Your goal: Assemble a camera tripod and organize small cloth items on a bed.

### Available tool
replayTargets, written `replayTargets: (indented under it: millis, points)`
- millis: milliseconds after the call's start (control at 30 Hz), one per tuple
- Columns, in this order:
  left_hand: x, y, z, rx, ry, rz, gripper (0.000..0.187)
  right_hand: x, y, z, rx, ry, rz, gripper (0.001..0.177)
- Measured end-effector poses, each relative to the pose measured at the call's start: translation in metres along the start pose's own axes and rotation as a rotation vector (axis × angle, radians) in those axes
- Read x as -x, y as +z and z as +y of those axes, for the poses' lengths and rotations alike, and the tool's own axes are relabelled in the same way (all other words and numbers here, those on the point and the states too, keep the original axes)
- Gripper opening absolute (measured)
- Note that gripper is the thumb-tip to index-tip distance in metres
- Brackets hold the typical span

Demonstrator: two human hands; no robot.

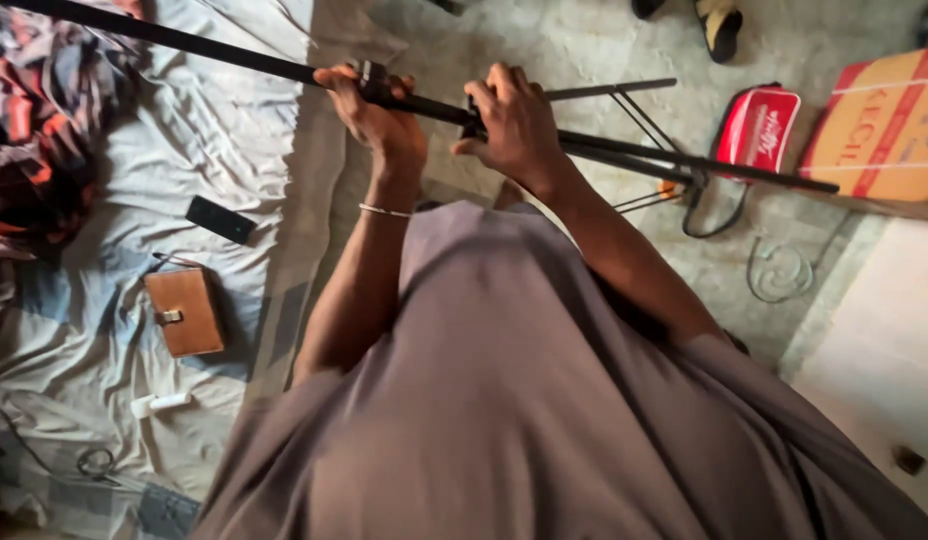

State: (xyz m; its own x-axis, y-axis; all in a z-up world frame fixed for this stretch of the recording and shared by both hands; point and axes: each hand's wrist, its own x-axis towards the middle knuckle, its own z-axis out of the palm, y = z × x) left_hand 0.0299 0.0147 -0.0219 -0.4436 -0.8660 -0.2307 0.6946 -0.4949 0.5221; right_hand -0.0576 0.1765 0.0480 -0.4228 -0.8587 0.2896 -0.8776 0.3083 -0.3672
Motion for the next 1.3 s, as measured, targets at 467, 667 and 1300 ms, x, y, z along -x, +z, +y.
replayTargets:
  millis: [467,667,1300]
  points:
    - [0.005,0.013,0.006,-0.029,0.041,0.024,0.033,-0.007,0.011,-0.007,-0.220,0.067,-0.008,0.071]
    - [0.009,0.045,0.022,-0.034,0.122,-0.078,0.040,-0.016,-0.029,-0.005,-0.317,-0.216,0.117,0.078]
    - [0.002,0.051,0.015,-0.217,0.323,-0.145,0.040,-0.015,-0.005,0.020,-0.683,0.196,-0.311,0.022]
